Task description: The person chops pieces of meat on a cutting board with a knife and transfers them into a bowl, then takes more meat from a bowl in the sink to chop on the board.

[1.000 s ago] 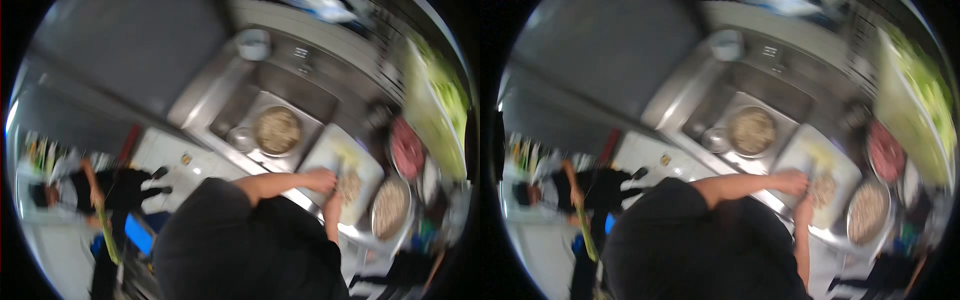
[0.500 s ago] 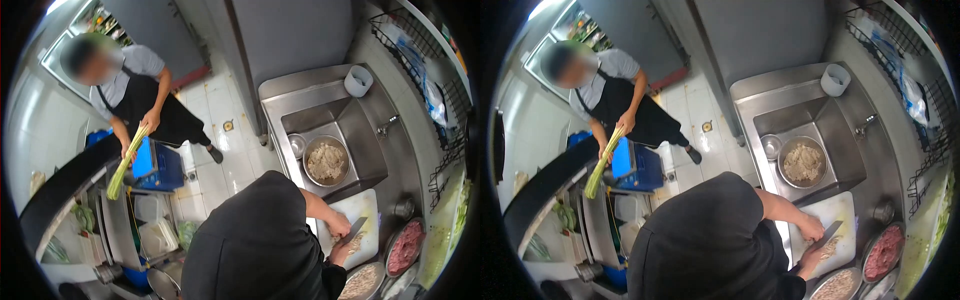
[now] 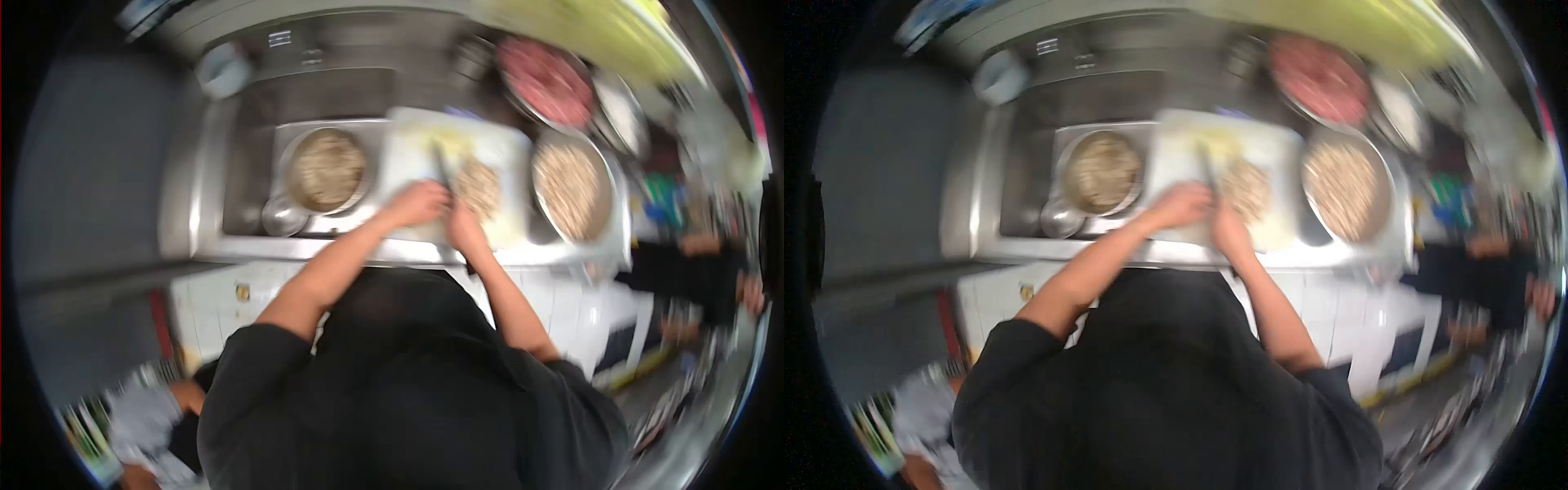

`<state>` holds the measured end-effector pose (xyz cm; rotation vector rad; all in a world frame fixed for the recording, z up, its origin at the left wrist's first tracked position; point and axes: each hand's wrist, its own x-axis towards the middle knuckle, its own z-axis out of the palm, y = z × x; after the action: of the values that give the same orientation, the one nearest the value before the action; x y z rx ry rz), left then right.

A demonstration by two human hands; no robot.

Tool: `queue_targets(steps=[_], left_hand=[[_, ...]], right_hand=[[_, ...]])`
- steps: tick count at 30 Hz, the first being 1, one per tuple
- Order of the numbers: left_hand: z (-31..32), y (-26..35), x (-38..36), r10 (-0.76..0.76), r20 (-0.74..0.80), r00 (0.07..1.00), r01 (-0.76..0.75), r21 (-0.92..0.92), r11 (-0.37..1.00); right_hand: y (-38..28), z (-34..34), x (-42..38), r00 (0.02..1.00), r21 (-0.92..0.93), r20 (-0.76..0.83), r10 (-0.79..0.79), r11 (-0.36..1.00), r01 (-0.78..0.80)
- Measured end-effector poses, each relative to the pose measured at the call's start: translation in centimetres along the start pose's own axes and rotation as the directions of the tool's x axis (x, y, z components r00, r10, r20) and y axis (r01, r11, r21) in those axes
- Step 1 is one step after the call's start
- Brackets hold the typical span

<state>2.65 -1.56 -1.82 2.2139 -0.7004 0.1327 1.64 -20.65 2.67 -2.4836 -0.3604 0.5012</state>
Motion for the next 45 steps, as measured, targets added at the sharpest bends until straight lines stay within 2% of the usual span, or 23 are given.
queue_targets(steps=[1,3,4,6,9,11,14,18,21,23,25,26,27,29,30,33,35,37,38,40,42,44,45], left_hand=[[-0.9,0.8,0.4,-0.028,0.06,0.998,0.024,0.057,0.998],[-2.4,2.3,0.4,-0.024,0.067,0.997,0.019,0.077,0.997],[-2.8,2.6,0.4,0.008,0.066,0.998,-0.018,0.152,0.988],[-2.8,2.6,0.7,0.003,0.106,0.994,-0.018,0.142,0.99],[-2.8,2.5,0.3,-0.012,0.131,0.991,-0.003,0.117,0.993],[-2.7,2.5,0.0,-0.009,0.069,0.998,0.001,0.103,0.995],[-2.6,1.8,0.1,0.031,0.091,0.995,-0.039,0.085,0.996],[-2.7,1.5,0.3,-0.013,0.111,0.994,0.008,0.044,0.999],[-2.7,1.1,-0.1,0.022,0.058,0.998,-0.025,0.05,0.998],[-3.3,1.6,0.6,0.02,0.088,0.996,-0.024,0.055,0.998],[-3.5,1.7,0.1,0.02,0.129,0.991,-0.028,0.062,0.998],[-3.6,1.3,0.2,0.019,0.121,0.993,-0.025,0.051,0.998],[-3.4,1.3,0.2,0.013,0.113,0.993,-0.017,0.034,0.999],[-3.1,1.5,0.4,-0.017,0.087,0.996,0.017,0.0,1.0],[-2.9,1.3,0.3,-0.014,0.063,0.998,0.014,0.003,1.0],[-3.9,1.2,-0.5,-0.006,0.11,0.994,0.006,0.005,1.0],[-5.1,1.5,0.4,0.083,0.167,0.983,-0.083,-0.007,0.997],[-4.8,0.8,0.4,0.095,0.194,0.976,-0.099,0.013,0.995],[-4.3,0.6,0.3,0.048,0.16,0.986,-0.048,-0.002,0.999],[-3.3,0.9,-0.4,-0.014,0.126,0.992,0.016,-0.022,1.0],[-2.5,1.6,0.0,-0.077,0.072,0.994,0.072,0.066,0.995],[-2.1,2.6,-0.3,-0.061,0.062,0.996,0.054,0.11,0.992],[-2.1,2.9,-0.4,-0.041,0.052,0.998,0.033,0.154,0.987]], right_hand=[[0.4,-0.7,1.0,0.996,0.031,-0.048,-0.073,0.997,0.075],[-2.6,-4.7,0.8,0.997,0.009,0.077,-0.01,1.0,0.01],[-3.2,-5.9,-0.1,0.998,0.019,0.053,0.025,0.999,-0.026],[-3.8,-6.8,-1.7,0.949,-0.02,0.265,0.173,0.985,-0.174],[-3.0,-3.8,-5.1,0.964,-0.063,0.197,0.179,0.983,-0.17],[-2.4,-1.6,-3.9,0.969,-0.073,0.154,0.192,0.98,-0.183],[-0.8,-1.0,0.0,0.998,0.051,0.027,0.049,0.997,-0.051],[-0.8,-1.5,-2.5,0.997,-0.014,0.061,0.046,0.999,-0.046],[-2.1,0.4,-2.7,0.99,-0.002,0.012,0.141,0.99,-0.141],[-1.9,-0.8,-0.5,0.994,0.037,-0.005,0.114,0.993,-0.113],[-2.6,-3.3,-0.3,0.996,0.035,0.073,0.059,0.998,-0.061],[-2.0,-2.6,-1.4,0.991,0.014,0.108,0.084,0.996,-0.086],[-1.2,-1.4,-3.0,0.994,0.032,0.09,0.06,0.997,-0.063],[-0.7,1.9,-3.2,0.991,0.017,-0.005,0.134,0.991,-0.134],[-0.3,2.9,-2.2,0.993,0.033,-0.052,0.103,0.994,-0.101],[-0.1,0.6,0.8,0.996,0.133,-0.084,0.033,0.991,-0.021],[0.3,-1.3,0.7,0.996,0.123,-0.094,0.01,0.992,0.002],[0.5,-2.3,-0.8,0.994,0.021,-0.045,0.104,0.994,-0.103],[0.3,-2.8,-1.6,0.987,0.009,-0.031,0.159,0.987,-0.159],[-1.0,-3.8,-3.3,0.986,0.003,0.001,0.166,0.986,-0.166],[-2.7,-4.6,-4.4,0.986,0.0,0.018,0.166,0.986,-0.166],[-4.2,-5.0,-5.8,0.972,-0.093,0.138,0.191,0.979,-0.179],[-4.6,-5.0,-6.3,0.972,-0.095,0.139,0.192,0.979,-0.18]])
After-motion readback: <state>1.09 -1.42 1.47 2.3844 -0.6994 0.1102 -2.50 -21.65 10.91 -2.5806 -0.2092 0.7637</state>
